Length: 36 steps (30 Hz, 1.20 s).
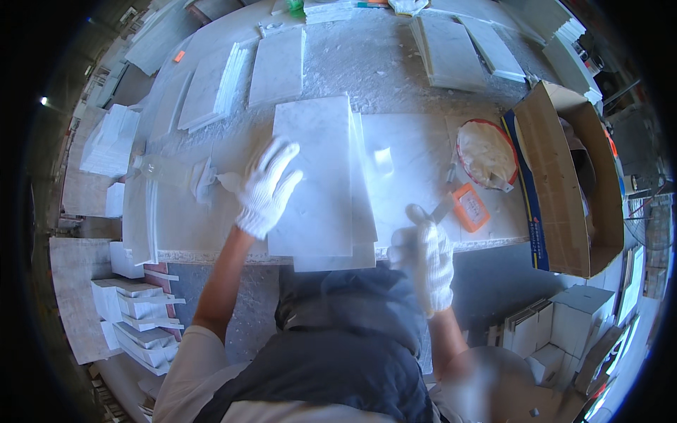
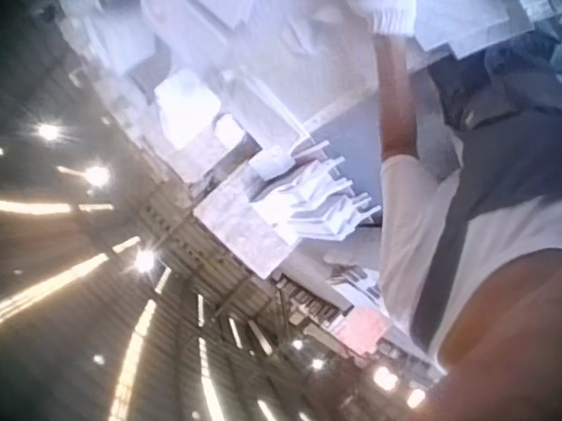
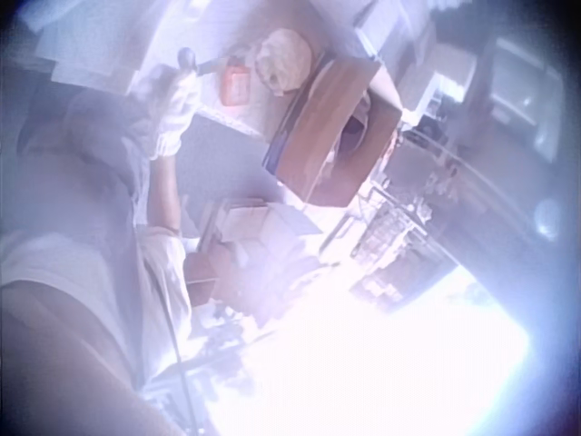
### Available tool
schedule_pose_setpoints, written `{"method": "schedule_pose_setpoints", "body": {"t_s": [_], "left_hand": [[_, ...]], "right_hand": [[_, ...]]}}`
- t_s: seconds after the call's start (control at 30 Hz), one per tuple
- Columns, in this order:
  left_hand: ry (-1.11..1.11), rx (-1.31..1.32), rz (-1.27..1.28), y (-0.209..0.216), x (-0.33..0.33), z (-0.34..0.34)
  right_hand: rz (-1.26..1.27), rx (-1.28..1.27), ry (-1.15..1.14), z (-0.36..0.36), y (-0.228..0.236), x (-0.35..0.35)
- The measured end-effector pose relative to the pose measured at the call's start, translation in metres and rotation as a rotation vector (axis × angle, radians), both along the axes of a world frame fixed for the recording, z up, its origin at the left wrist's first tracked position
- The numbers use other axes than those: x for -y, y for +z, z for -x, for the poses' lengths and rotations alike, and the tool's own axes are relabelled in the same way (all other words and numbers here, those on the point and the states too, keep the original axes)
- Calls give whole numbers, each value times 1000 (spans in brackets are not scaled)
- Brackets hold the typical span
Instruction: The person repeatedly scrapes a white rectangular tile with a utility knife, then wipes the surface with a cloth. The person flips the tile over and continues scraping and wiping the other side. The person handles multiple tiles one at a time, scraping and wiping each before setting it aside.
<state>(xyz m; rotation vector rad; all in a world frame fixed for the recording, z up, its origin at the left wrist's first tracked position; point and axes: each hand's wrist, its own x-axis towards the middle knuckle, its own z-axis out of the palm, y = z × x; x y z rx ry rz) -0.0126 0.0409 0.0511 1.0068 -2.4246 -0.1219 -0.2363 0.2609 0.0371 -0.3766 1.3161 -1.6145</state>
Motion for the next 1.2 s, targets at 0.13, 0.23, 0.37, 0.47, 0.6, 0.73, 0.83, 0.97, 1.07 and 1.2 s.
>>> {"method": "schedule_pose_setpoints", "body": {"t_s": [0.13, 0.23, 0.37, 0.47, 0.6, 0.73, 0.83, 0.97, 1.07, 1.2], "left_hand": [[-375, 490, 113, -5, -23, 16], [-782, 211, -334, -11, -111, 24], [-889, -80, -747, -8, -147, 17], [-622, -354, -409, -7, -103, 11], [-364, 414, -2, -21, -17, 21], [-148, 504, 10, -27, 48, 38], [-99, 536, -2, -21, 33, 55], [-591, 790, 99, -10, -69, 43], [-758, 195, -482, -6, -140, 22], [-538, -315, -658, -5, -151, -10]], "right_hand": [[12, -76, -51, -6, -9, -7], [25, -266, -90, -3, -20, -6], [59, 17, -103, 7, -27, -5], [76, -17, -34, 2, -29, -3], [25, -154, 44, -20, -32, -1], [54, -179, 91, -29, -32, -7], [53, -216, 43, -27, -31, -12], [-5, -155, -61, -17, -25, -17], [-101, -512, -9, -11, -19, -20], [-41, -494, 77, -19, -13, -18]]}}
